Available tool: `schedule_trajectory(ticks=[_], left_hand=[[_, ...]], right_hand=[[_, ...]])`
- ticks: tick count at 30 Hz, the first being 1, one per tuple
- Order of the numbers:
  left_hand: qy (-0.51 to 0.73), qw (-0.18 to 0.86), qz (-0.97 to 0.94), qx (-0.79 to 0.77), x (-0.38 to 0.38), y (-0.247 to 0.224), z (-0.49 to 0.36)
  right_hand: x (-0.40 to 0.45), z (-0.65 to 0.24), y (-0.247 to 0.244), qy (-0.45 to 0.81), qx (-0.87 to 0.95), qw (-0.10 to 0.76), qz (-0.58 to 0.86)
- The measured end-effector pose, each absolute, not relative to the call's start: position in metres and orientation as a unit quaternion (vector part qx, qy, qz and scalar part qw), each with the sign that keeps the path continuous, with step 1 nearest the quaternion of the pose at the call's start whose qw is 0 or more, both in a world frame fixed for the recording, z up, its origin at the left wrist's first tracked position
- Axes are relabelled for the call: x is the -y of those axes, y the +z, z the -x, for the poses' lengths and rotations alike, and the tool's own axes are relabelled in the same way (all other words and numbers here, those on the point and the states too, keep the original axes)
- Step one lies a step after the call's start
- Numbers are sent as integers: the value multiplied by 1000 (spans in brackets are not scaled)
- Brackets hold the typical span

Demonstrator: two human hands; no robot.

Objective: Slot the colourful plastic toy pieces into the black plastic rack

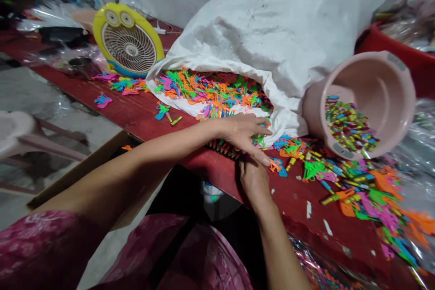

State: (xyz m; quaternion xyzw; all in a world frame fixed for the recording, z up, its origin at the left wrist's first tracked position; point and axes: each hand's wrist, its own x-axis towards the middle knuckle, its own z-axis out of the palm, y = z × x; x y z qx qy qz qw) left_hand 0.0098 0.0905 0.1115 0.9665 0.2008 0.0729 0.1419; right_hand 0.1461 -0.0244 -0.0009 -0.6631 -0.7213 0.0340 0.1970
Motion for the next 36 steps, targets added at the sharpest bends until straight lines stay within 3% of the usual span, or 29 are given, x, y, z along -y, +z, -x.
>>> schedule_trajectory(ticks=[10, 17, 20, 27, 36], left_hand=[[74, 90, -973, -200, -91, 106, -12], [55, 86, -977, -187, -94, 107, -12], [43, 84, -979, -183, -96, 108, -11], [23, 133, -976, -173, -96, 117, 2], [18, 160, -961, -224, -85, 129, 4]], right_hand=[[22, -151, -8, 30, 725, 89, 683], [25, -141, 8, 72, 719, 69, 688], [29, -138, 4, 76, 710, 116, 691], [56, -165, -14, 126, 680, 373, 619], [77, -198, -21, 113, 675, 379, 623]])
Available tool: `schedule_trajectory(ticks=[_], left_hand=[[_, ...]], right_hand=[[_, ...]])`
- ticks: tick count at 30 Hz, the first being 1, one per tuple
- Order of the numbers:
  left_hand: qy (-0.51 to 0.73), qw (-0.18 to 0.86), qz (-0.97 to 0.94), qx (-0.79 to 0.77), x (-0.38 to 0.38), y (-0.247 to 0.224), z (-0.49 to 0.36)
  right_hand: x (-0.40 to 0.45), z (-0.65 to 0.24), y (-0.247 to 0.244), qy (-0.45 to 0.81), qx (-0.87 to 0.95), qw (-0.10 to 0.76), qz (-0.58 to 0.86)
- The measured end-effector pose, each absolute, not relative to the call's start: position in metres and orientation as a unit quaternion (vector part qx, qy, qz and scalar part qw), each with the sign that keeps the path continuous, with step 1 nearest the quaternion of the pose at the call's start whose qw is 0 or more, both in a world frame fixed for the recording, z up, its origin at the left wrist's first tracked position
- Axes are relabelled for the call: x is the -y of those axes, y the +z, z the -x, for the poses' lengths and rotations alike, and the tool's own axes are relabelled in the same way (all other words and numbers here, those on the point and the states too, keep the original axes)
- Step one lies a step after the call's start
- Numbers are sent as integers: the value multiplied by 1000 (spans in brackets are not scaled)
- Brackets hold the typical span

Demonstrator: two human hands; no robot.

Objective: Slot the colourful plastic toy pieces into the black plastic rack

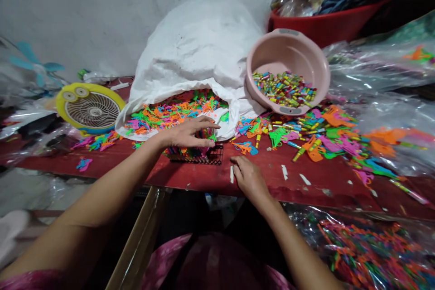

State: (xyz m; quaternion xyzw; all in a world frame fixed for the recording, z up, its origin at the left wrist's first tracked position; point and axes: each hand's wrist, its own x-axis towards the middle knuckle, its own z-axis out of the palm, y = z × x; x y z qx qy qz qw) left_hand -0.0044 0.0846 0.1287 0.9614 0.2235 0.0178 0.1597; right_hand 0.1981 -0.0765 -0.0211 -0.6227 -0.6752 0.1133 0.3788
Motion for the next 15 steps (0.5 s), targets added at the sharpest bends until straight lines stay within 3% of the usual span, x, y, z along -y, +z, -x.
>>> schedule_trajectory(ticks=[9, 15], left_hand=[[48, 132, -969, -204, -92, 114, 2], [58, 144, -967, -199, -90, 117, 2]], right_hand=[[78, -191, -28, 51, 694, 365, 618], [84, -194, -30, 56, 697, 400, 592]])
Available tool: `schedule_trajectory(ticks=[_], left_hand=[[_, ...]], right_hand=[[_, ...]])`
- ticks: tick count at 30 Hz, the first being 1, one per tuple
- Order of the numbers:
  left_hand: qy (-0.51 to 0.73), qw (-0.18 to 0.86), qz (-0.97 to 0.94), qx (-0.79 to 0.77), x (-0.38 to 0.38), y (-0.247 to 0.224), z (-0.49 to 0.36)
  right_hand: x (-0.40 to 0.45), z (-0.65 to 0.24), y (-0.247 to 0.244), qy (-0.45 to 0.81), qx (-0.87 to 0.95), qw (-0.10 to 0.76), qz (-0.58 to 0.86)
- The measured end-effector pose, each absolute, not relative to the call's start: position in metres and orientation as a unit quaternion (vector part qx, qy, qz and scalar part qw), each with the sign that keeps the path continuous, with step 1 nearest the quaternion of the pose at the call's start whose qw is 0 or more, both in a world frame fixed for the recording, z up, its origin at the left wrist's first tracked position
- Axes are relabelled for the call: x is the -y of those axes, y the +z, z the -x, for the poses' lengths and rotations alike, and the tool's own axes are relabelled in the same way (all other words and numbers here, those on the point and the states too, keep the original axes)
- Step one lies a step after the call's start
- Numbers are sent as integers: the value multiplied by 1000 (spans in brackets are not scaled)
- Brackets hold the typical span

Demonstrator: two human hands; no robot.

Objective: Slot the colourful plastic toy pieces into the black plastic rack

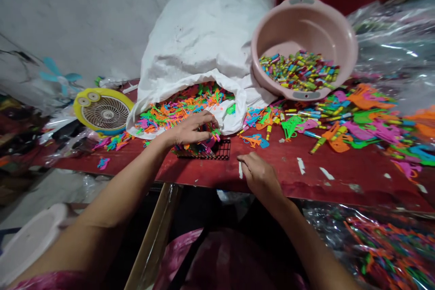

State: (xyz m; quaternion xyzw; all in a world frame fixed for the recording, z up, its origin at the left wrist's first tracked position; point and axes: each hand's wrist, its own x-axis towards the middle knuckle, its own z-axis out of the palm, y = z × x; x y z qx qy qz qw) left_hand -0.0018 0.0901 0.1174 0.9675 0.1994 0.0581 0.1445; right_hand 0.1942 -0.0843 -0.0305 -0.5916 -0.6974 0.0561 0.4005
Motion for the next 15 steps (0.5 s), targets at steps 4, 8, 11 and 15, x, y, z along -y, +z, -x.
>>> schedule_trajectory(ticks=[4, 8, 11, 15], left_hand=[[56, 157, -967, -195, -94, 117, 6], [47, 172, -966, -185, -97, 120, 12], [41, 183, -966, -180, -98, 122, 17], [47, 199, -964, -172, -100, 123, 23]], right_hand=[[91, -196, -30, 67, 693, 406, 592], [98, -198, -24, 83, 686, 424, 585], [104, -211, -18, 94, 667, 430, 602], [114, -253, -8, 85, 603, 423, 671]])
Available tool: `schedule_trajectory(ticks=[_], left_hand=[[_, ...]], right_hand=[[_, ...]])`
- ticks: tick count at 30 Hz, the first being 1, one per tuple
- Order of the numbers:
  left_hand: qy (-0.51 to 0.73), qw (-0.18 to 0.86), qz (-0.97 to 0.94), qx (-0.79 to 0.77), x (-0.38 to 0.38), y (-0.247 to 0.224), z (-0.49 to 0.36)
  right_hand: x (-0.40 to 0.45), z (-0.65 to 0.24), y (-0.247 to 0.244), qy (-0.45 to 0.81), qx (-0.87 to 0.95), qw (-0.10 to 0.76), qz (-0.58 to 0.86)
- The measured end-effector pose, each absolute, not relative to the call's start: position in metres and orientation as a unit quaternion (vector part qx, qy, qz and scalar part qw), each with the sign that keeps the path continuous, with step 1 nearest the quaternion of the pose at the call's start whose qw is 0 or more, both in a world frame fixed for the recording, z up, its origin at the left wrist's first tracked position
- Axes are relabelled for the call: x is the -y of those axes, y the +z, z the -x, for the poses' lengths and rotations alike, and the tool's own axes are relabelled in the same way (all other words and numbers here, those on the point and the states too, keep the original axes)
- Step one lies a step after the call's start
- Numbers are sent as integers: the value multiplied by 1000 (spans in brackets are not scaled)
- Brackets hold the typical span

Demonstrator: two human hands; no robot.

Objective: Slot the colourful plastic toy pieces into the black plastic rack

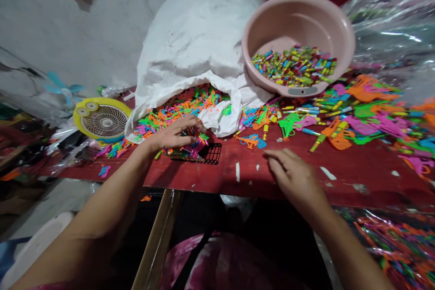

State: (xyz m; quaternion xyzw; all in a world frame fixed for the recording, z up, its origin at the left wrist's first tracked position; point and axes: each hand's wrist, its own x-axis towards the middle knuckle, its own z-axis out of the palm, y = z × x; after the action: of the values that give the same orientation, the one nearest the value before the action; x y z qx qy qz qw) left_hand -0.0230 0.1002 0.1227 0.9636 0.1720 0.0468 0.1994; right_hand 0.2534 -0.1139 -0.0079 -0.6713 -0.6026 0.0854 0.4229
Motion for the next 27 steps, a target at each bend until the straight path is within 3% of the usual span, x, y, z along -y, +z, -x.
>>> schedule_trajectory(ticks=[10, 15, 20, 23, 27], left_hand=[[61, 198, -963, -171, -103, 118, 25], [58, 188, -965, -172, -105, 115, 25], [57, 199, -965, -160, -103, 116, 24], [61, 205, -965, -152, -100, 119, 23], [56, 214, -967, -129, -96, 121, 24]], right_hand=[[126, -298, -1, 45, 519, 440, 732], [125, -312, 7, -72, 471, 425, 769], [115, -325, 25, -131, 465, 297, 824], [99, -327, 35, -155, 509, 166, 830], [76, -329, 43, -98, 541, -3, 835]])
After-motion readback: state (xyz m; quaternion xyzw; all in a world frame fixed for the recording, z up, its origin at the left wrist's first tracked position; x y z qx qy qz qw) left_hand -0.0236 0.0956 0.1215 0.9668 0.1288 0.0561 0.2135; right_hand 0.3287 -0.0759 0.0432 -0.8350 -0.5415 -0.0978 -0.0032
